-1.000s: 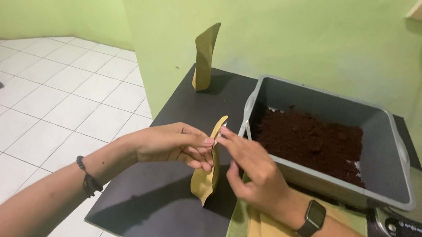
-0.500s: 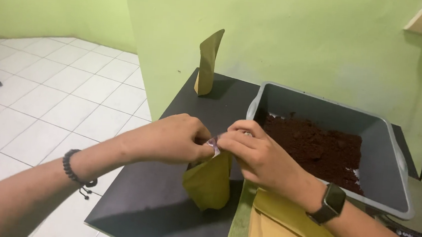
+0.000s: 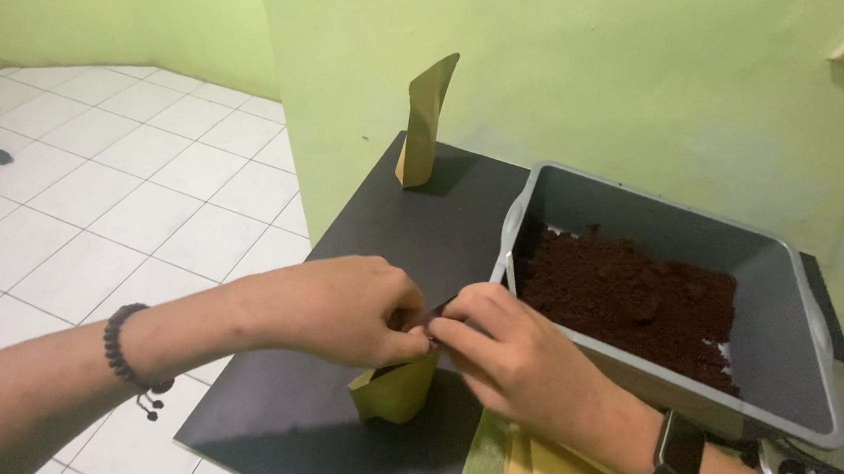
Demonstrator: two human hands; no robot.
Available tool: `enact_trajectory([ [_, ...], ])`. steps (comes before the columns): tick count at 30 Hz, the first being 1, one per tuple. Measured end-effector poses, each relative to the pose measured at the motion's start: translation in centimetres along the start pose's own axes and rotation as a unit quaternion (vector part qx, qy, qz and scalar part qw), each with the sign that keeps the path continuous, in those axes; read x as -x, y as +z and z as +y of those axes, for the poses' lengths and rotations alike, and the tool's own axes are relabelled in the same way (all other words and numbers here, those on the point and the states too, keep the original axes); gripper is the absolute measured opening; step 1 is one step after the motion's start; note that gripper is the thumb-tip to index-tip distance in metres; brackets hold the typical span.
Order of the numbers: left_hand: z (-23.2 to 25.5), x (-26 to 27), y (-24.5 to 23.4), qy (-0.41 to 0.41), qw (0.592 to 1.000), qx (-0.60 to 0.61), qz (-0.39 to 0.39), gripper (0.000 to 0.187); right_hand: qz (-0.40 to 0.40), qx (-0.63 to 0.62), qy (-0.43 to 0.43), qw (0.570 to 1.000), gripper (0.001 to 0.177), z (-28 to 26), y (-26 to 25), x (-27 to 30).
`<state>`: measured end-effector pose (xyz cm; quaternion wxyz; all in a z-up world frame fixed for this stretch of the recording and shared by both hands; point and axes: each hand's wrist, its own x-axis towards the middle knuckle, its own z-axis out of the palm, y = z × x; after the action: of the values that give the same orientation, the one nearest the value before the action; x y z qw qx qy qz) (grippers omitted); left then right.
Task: Emptying ground coffee from individual bags into a larger plastic tray for processing or blending.
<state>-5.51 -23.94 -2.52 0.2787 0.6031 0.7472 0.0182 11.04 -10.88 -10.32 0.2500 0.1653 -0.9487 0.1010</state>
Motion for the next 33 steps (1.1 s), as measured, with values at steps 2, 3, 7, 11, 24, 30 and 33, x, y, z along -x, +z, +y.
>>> enact_trajectory([
  [2,-0.9,-0.7,1.1,0.035,0.999,0.014,-0.04,0.042,0.026,-0.015,-0.008,1.0,0.011,-0.2,0.6,0.5],
  [3,-1.3,-1.2,1.5,0.03,0.999,-0.035,0.016,0.042,0.009,-0.021,-0.008,1.0,0.019,0.2,0.7,0.6],
  [7,-1.1,-0.5,-0.4,-0.113,0.99,-0.051,0.071,0.035,-0.032,-0.04,0.006,0.999,0.034,0.2,0.4,1.3],
  [11,-1.5,1.3,-0.5,-0.131,0.991,0.009,0.042,0.044,-0.043,-0.062,0.017,0.997,0.035,-0.6,-0.9,0.9],
  [24,-2.2,-3.4,9.5,0.393,0.791,0.457,0.109,0.077,-0.009,-0.109,0.043,0.993,0.023,-1.6,-7.1,0.7],
  [30,-0.2,-4.3,2.7,0.241,0.937,0.136,0.212,0.065,0.015,-0.012,0.148,0.989,0.023,0.1,-10.5,5.3],
  [33,3.0,-7.2,-1.3,0.24,0.9,-0.209,0.298,0.061,0.142,-0.004,0.241,0.96,0.031,0.0,-12.6,6.5],
])
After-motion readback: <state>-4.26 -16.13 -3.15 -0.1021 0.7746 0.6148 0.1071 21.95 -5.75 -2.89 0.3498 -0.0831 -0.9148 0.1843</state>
